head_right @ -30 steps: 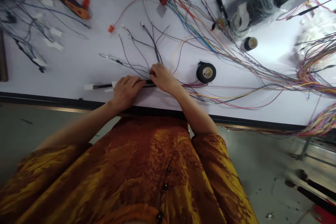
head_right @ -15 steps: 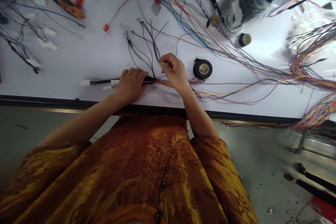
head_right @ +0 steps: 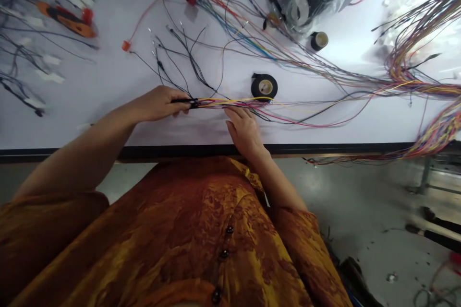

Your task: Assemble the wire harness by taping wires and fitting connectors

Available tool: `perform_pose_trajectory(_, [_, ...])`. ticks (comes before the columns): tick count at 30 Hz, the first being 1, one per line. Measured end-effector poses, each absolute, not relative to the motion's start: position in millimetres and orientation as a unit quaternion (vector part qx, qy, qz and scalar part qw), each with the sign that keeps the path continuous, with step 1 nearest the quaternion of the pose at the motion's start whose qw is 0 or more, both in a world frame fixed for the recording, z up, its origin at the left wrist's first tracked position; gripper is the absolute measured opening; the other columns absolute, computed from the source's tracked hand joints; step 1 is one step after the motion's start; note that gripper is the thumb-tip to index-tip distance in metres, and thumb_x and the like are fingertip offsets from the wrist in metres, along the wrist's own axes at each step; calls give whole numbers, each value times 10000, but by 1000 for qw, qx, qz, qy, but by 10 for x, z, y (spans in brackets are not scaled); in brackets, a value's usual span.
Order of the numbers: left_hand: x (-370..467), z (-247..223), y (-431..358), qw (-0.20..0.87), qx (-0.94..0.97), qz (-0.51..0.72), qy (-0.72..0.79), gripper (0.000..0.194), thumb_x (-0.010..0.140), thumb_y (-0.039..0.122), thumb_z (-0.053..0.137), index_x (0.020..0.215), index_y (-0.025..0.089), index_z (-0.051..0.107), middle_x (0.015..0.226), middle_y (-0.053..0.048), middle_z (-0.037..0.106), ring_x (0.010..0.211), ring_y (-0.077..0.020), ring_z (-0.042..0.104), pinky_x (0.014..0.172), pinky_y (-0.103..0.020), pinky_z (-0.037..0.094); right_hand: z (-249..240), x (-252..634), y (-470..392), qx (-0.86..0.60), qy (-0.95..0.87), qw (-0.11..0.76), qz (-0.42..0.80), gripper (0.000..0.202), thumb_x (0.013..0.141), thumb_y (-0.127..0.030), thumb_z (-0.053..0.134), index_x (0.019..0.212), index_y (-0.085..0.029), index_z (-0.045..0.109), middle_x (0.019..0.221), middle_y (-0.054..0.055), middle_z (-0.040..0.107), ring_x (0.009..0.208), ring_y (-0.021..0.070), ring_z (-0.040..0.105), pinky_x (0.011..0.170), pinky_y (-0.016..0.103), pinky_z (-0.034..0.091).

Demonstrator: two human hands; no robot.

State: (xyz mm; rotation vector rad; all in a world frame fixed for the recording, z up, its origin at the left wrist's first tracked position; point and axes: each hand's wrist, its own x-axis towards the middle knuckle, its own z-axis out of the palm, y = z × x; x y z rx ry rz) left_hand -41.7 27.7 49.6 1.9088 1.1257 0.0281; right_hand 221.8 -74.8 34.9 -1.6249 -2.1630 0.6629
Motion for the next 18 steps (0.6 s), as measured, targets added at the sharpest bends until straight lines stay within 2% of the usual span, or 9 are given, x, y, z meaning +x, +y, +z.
perform_pose_trajectory(2, [-398,579,291,454,759,9,467,265,868,371,554,846,186,742,575,6,619,522,-122,556,555,-239,393,353,2186,-712,-582,-768,153,218,403,955,-208,476,1311,-133,649,1334,160,651,1222,309,566,1089,495,433])
perform_pose_trajectory(5, [-372,663,297,445,751,14,488,255,863,375,556,812,189,723,545,7,583,506,-125,524,541,-251,370,410,2123,-672,-590,-771,112,213,391,951,-214,501,1303,-133,651,1211,173,661,1132,316,578,1016,479,458])
perform_pose_trajectory(10, [-355,724,288,415,760,54,498,208,855,343,553,783,200,684,584,5,580,554,-133,524,571,-275,366,466,1974,-623,-594,-759,83,253,241,979,-263,489,1072,-159,686,1120,153,631,963,259,604,835,372,473])
perform_pose_trajectory(12, [-350,761,291,393,773,74,494,185,854,316,551,782,204,681,574,7,571,579,-141,533,596,-283,373,429,1915,-579,-590,-752,97,277,213,991,-267,472,1015,-162,656,1085,133,640,901,226,607,780,335,458])
perform_pose_trajectory(15, [-327,871,317,359,788,104,489,175,867,293,545,779,209,671,573,5,564,628,-155,550,626,-298,382,315,1823,-461,-560,-744,164,325,147,980,-250,490,924,-174,603,953,80,660,860,185,603,789,303,448])
perform_pose_trajectory(18, [-278,1037,367,317,802,118,491,184,888,276,539,777,196,663,610,-2,575,676,-156,553,659,-310,389,206,1673,-278,-514,-693,244,444,196,993,-294,476,847,-191,558,798,19,635,713,125,589,709,256,462])
